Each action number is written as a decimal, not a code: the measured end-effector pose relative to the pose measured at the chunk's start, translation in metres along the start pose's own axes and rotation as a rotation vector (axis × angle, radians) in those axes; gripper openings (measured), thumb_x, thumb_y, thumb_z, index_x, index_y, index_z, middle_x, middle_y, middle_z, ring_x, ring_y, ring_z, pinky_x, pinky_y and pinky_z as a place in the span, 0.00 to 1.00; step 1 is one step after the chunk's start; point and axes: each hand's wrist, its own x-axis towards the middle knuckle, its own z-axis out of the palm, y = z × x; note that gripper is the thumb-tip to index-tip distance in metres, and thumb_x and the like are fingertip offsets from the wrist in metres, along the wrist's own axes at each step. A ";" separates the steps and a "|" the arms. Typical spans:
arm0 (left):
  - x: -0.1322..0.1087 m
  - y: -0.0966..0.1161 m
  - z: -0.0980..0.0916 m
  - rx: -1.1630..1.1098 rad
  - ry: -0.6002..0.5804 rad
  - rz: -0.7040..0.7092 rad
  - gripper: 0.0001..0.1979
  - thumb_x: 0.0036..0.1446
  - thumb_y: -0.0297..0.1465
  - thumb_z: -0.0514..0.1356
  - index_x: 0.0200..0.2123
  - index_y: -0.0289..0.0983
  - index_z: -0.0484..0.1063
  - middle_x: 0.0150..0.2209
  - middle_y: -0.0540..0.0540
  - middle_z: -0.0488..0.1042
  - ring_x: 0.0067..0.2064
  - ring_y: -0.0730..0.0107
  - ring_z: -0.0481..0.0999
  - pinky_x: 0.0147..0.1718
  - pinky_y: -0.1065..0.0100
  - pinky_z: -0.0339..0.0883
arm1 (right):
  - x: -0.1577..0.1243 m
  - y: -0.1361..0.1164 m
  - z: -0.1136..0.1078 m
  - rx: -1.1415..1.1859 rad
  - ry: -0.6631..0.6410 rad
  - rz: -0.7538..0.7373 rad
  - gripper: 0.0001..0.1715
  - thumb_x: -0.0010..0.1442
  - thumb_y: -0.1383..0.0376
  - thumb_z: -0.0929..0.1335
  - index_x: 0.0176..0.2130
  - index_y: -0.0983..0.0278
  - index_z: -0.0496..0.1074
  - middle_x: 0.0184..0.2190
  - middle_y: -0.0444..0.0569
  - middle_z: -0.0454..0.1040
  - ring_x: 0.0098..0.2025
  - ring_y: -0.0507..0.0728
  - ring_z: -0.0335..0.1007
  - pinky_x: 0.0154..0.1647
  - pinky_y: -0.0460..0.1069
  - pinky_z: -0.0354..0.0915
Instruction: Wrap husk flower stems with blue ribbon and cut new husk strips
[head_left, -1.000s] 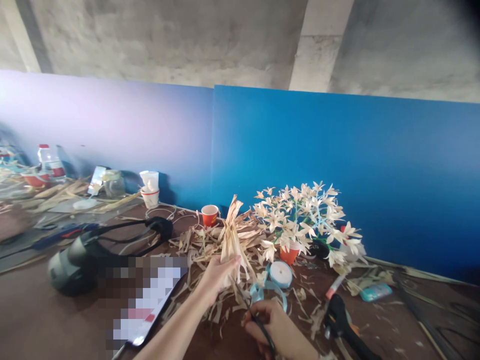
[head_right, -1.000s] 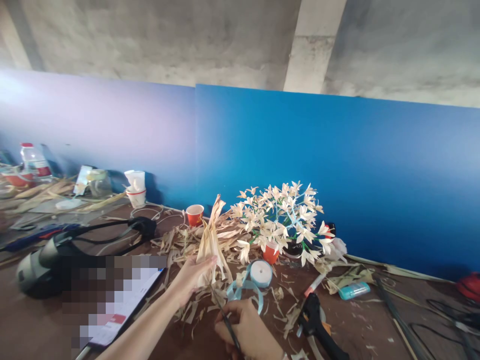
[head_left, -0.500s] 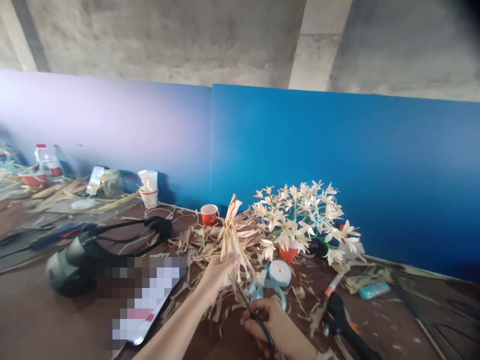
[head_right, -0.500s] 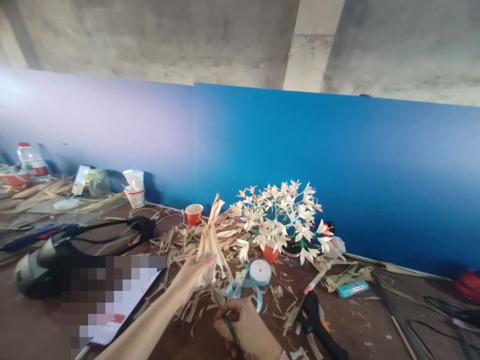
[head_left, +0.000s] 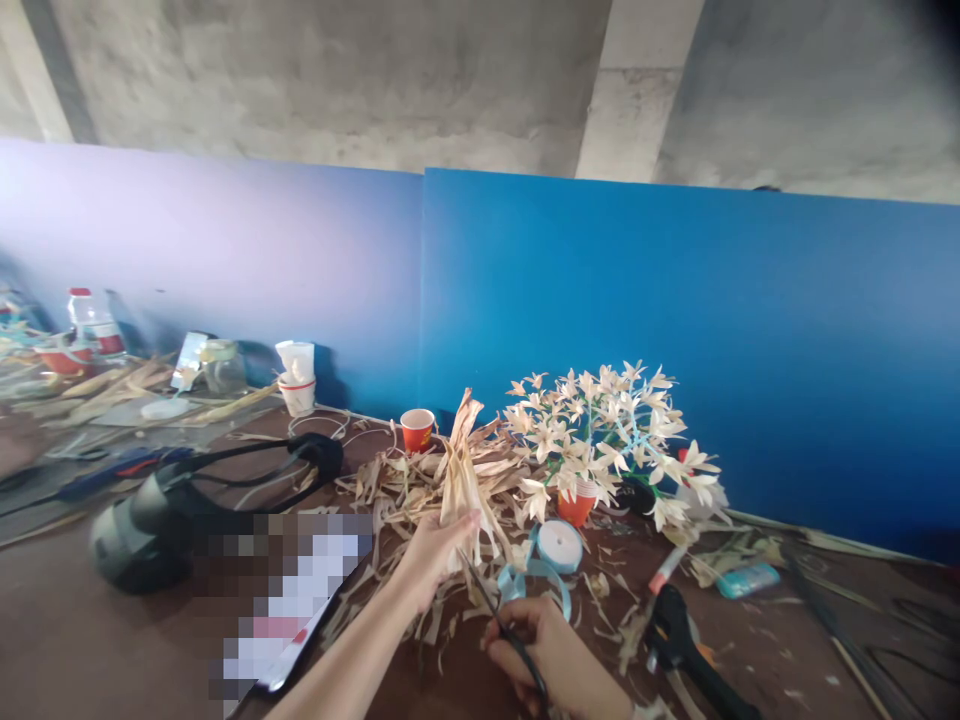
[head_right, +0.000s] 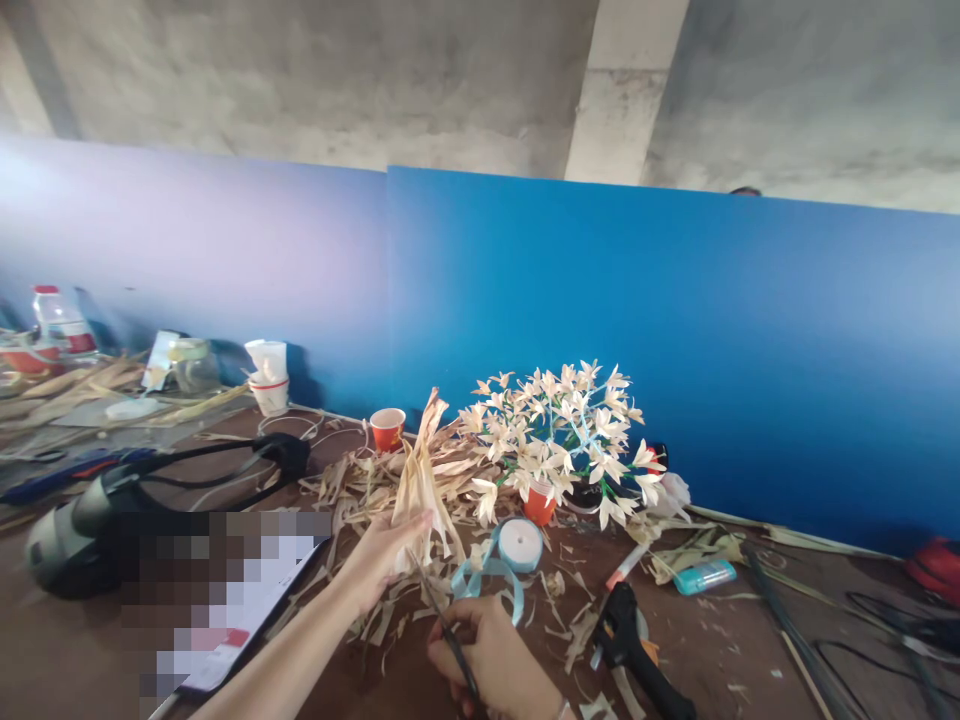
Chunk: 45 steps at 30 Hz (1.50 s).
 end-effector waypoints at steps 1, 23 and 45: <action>0.000 0.000 0.000 0.001 0.000 0.000 0.22 0.35 0.42 0.66 0.30 0.30 0.73 0.18 0.47 0.71 0.15 0.76 0.66 0.12 0.76 0.53 | 0.000 -0.001 0.000 -0.002 0.003 -0.001 0.07 0.48 0.64 0.65 0.29 0.66 0.67 0.09 0.35 0.58 0.09 0.44 0.51 0.08 0.39 0.50; -0.004 -0.002 0.009 -0.180 0.116 0.042 0.16 0.37 0.38 0.67 0.28 0.32 0.72 0.21 0.49 0.71 0.19 0.77 0.68 0.13 0.78 0.56 | 0.004 0.004 0.002 0.052 0.035 -0.103 0.12 0.48 0.59 0.66 0.25 0.66 0.66 0.09 0.35 0.56 0.09 0.44 0.47 0.07 0.39 0.45; -0.001 -0.017 0.011 -0.226 0.165 0.052 0.19 0.40 0.42 0.64 0.30 0.33 0.67 0.19 0.54 0.66 0.11 0.88 0.50 0.08 0.80 0.37 | 0.009 0.009 0.011 0.059 0.087 -0.085 0.08 0.49 0.62 0.65 0.28 0.66 0.66 0.09 0.34 0.55 0.09 0.44 0.50 0.07 0.38 0.49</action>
